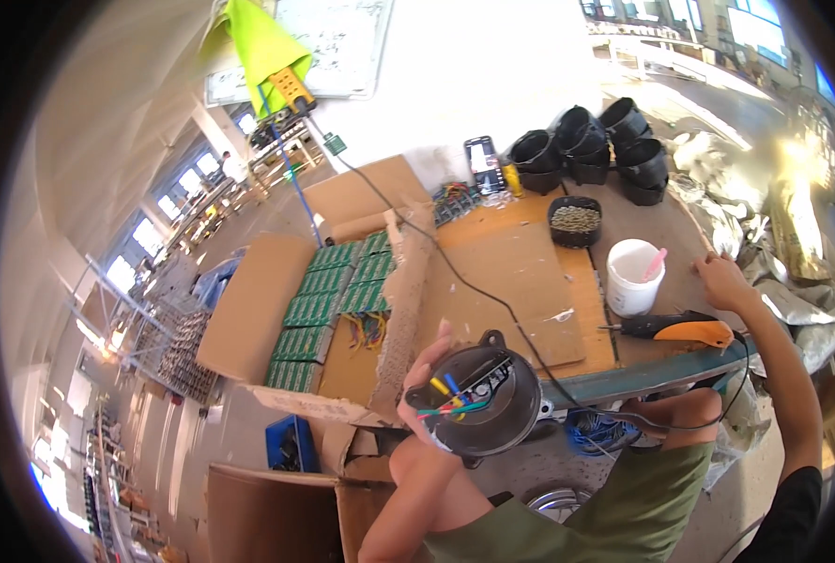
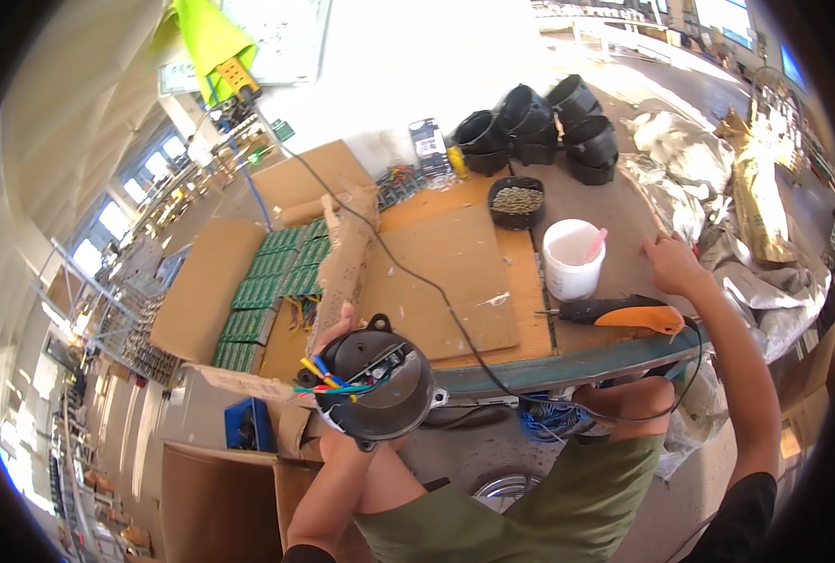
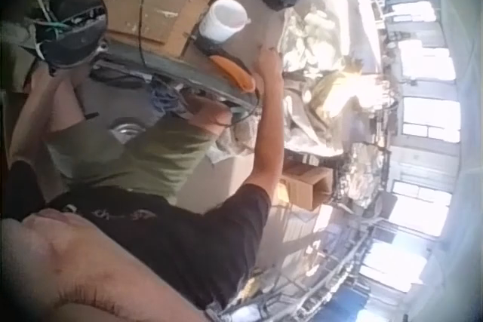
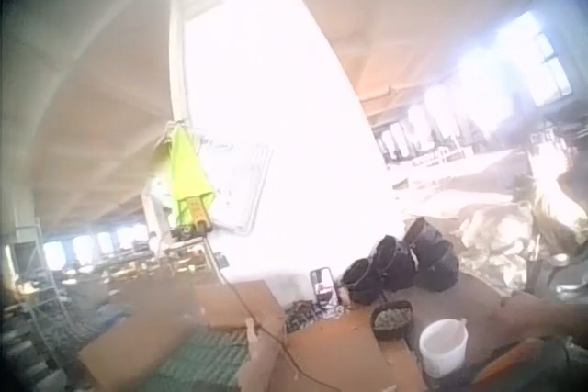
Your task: The person assembles electronic components by connecting wires to a circuit board, applying a white paste from a container onto the board with a pink spatula, and securing the board into a round black plastic housing using a power screwdriver.
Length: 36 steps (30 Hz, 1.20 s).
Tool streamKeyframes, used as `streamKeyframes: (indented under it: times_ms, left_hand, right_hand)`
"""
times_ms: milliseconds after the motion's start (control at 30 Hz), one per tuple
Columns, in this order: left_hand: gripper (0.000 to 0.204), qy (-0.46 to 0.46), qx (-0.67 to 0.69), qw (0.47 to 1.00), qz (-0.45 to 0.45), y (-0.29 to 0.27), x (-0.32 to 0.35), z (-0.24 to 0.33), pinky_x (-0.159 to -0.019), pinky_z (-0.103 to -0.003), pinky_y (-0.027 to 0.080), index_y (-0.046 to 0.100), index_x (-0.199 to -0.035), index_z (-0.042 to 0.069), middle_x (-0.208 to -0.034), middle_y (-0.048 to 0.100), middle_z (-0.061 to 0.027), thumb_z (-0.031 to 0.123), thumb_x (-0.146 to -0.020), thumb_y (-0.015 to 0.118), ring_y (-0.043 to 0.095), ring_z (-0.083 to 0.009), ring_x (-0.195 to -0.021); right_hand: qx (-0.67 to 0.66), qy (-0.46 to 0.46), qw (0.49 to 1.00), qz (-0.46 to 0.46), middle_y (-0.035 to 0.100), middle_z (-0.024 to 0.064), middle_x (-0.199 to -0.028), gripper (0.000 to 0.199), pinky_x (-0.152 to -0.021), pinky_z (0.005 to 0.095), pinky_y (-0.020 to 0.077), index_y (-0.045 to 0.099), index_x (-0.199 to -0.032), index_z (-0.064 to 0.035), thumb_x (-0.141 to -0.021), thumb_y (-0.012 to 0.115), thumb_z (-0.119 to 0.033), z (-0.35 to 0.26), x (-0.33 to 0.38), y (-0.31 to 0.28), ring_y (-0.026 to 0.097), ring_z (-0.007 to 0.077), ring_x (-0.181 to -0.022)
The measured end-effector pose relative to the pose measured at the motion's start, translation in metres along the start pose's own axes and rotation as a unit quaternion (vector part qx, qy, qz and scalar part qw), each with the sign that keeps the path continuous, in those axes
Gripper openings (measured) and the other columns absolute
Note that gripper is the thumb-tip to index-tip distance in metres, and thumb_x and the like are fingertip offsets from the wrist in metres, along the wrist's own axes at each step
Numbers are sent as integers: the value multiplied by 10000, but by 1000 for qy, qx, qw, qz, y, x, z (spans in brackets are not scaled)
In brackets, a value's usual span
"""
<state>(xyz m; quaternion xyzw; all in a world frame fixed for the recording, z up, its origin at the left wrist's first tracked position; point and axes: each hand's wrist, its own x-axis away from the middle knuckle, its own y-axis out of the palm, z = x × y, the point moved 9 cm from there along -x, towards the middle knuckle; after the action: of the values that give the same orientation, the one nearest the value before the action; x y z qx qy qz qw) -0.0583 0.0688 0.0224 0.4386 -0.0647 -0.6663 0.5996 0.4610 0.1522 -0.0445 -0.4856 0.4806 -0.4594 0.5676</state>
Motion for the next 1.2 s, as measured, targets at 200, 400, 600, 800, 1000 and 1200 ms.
streamKeyframes:
  times_ms: [200, 400, 600, 800, 1000, 1200]
  left_hand:
    - [695, -77, 18, 983, 168, -83, 40, 56, -1073, -514, 422, 467, -1362, 38, -1363, 521, -207, 579, -933, 382, 522, -356, -1254]
    - [602, 159, -558, 753, 310, -116, 130, 240, -918, -347, 507, 412, -1302, -39, -1196, 570, -146, 21, -789, 722, 593, -219, -1030]
    - [586, 194, -565, 629, 498, -267, 231, 344, -847, -350, 513, 565, -1228, -97, -1152, 639, -152, 265, -836, 807, 606, -213, -960]
    - [660, 43, -570, 531, 625, -432, 411, 374, -823, -361, 542, 584, -1214, -111, -1073, 679, -173, 241, -736, 872, 643, -239, -882]
    - [1026, -324, -688, 258, 596, -460, 520, 313, -925, -468, 532, 473, -1289, -30, -1170, 640, -238, 474, -519, 927, 641, -392, -1060]
    - [944, -445, -684, 252, 521, -409, 583, 272, -937, -486, 509, 455, -1235, 13, -1128, 635, -259, 422, -518, 915, 619, -425, -1061]
  right_hand:
    - [80, -19, 996, -43, 678, 122, -1049, 381, -992, 462, 402, 599, -1119, -94, -744, 582, -30, 2, -1, -2, 607, 291, -1096]
    - [-3, -38, 999, -31, 681, 19, -1099, 406, -967, 419, 393, 591, -1107, -108, -721, 562, 17, 14, -14, -5, 580, 229, -1154]
    - [3, -21, 1000, -13, 658, 74, -1236, 516, -1043, 452, 362, 523, -1217, -89, -720, 522, 53, 28, 1, -1, 533, 288, -1240]
    - [-51, -76, 996, -11, 663, 102, -1200, 503, -1032, 453, 391, 559, -1234, -75, -741, 554, 22, 20, 0, 6, 539, 340, -1195]
    - [-260, 34, 951, 163, 643, 167, -1102, 328, -950, 404, 473, 609, -1189, 33, -932, 596, -171, 201, 80, 9, 602, 286, -1054]
    - [-155, 195, 952, 177, 671, 142, -840, 260, -711, 327, 526, 714, -1000, 41, -860, 783, -167, 153, 203, 9, 597, 217, -740]
